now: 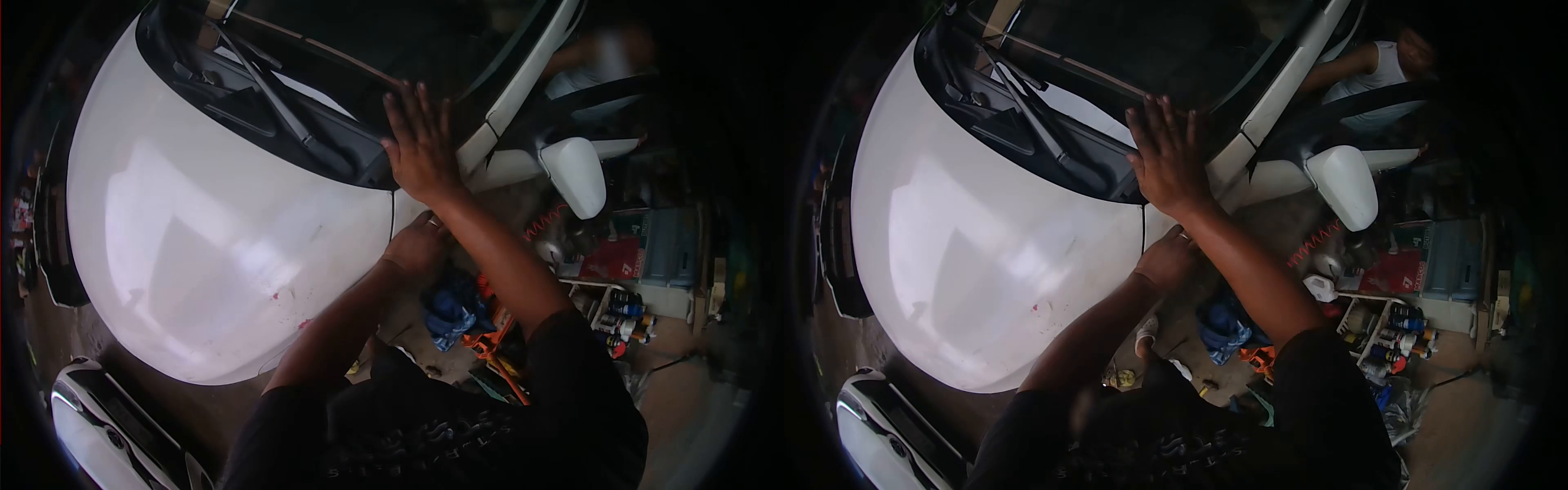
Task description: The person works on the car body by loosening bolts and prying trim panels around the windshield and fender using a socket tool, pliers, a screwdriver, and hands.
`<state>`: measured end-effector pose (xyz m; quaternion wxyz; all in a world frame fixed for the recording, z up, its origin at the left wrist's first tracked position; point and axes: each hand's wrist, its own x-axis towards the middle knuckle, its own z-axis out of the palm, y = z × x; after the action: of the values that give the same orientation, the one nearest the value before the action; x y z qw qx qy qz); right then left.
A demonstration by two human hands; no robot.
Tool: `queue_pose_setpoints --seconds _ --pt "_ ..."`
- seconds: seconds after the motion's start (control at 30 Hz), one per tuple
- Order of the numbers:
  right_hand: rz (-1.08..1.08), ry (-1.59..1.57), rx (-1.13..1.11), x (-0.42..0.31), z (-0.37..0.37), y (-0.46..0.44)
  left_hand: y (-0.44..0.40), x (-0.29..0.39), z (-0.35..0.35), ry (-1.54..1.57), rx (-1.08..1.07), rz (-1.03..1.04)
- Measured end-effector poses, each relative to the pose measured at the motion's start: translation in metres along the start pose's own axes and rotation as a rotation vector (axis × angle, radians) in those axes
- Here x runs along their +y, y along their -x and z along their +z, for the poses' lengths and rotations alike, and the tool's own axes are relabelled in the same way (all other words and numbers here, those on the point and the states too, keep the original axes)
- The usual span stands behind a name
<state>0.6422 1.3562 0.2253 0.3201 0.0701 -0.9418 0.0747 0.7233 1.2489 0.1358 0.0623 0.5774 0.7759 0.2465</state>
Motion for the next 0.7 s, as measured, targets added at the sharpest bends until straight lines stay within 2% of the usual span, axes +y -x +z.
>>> queue_pose_setpoints --seconds 0.03,0.13,0.23,0.3,0.4,0.47,0.5,0.53,0.57,0.6,0.67,0.7 --pt "0.111 -0.003 -0.148 0.013 0.032 0.01 -0.001 -0.005 0.0 -0.095 -0.085 0.095" --pt "0.029 0.046 -0.178 0.016 0.032 0.017 -0.005 0.005 -0.003 0.032 -0.054 0.042" --pt "-0.035 0.116 -0.216 0.017 0.022 0.009 -0.006 0.008 0.0 -0.053 0.117 0.044" --pt "-0.036 0.136 -0.194 0.018 0.008 -0.004 -0.007 0.002 -0.003 -0.109 0.065 0.059" --pt "-0.036 -0.03 0.072 -0.008 -0.048 -0.028 -0.004 0.006 -0.003 -0.072 -0.028 0.037" --pt "0.004 -0.067 0.003 0.009 0.017 -0.002 -0.005 0.001 0.002 0.114 0.084 0.029" --pt "0.049 -0.119 -0.037 0.011 0.046 0.008 -0.006 -0.005 -0.007 0.1 0.078 0.026" --pt "-0.043 0.104 -0.196 0.017 0.041 0.015 -0.013 -0.011 -0.017 -0.004 -0.02 0.002" --pt "-0.017 0.106 -0.216 0.011 0.037 0.032 -0.006 0.008 -0.018 -0.066 -0.156 0.009" --pt "0.004 0.091 -0.191 0.009 0.035 0.029 -0.002 0.016 -0.012 -0.069 -0.16 0.032" --pt "-0.002 0.054 -0.091 0.014 0.035 0.012 -0.001 -0.001 -0.001 -0.003 0.043 0.11" --pt "-0.005 0.055 -0.069 0.011 0.034 0.014 0.006 -0.002 -0.005 -0.024 0.045 0.118"
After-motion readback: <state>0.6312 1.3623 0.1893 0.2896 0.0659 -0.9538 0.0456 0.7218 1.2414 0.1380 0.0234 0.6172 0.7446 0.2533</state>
